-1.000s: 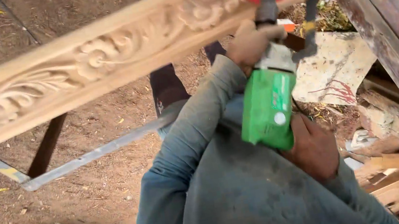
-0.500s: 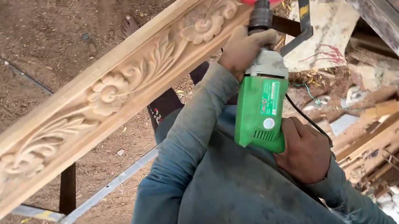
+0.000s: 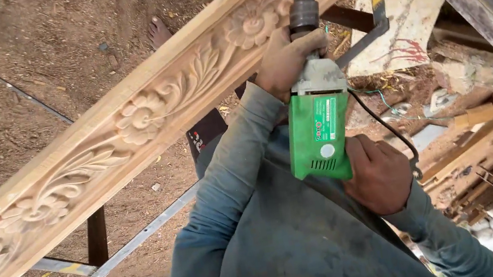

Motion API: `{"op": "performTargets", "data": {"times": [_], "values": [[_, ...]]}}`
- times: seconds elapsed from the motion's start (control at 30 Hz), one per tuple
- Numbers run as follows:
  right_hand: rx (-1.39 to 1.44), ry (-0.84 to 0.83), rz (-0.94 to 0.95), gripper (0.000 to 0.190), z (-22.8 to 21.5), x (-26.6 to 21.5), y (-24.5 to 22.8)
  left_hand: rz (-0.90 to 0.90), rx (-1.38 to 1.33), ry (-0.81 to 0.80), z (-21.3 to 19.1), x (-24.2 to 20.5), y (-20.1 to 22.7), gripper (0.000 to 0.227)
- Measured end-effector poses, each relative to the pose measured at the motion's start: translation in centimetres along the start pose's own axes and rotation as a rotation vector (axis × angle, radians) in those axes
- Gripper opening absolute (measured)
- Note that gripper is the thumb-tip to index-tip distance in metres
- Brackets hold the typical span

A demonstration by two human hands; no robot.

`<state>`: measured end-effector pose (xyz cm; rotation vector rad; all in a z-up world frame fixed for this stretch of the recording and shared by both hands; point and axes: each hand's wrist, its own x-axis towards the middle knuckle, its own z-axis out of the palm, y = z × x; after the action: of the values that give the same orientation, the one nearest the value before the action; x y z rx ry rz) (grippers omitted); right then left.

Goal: Carving and sanding a decorative wooden beam using an electric tool.

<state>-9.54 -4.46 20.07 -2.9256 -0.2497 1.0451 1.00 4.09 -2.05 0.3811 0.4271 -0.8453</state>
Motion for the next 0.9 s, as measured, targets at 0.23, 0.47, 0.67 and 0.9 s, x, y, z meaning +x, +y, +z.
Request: {"op": "performTargets", "data": {"times": [0.23,0.47,0.67,0.9], "values": [[-0.057,0.028,-0.103,0.030,-0.2,0.0,1.4,0.052,-0.079,0.043,0.2,-0.6,-0.6,0.015],[-0.060,0.100,-0.095,0.024,0.9,-0.1,3.0,0.123,-0.065,-0.018,0.2,2.2,-2.5,0.017],[-0.021,0.168,-0.087,0.027,1.6,-0.5,4.2,0.066,-0.012,0.045,1.3,3.9,-3.5,0.019],[0.006,0.135,-0.020,0.030,1.4,-1.3,3.4,0.038,-0.064,-0.011,1.6,1.8,-3.0,0.016]]}}
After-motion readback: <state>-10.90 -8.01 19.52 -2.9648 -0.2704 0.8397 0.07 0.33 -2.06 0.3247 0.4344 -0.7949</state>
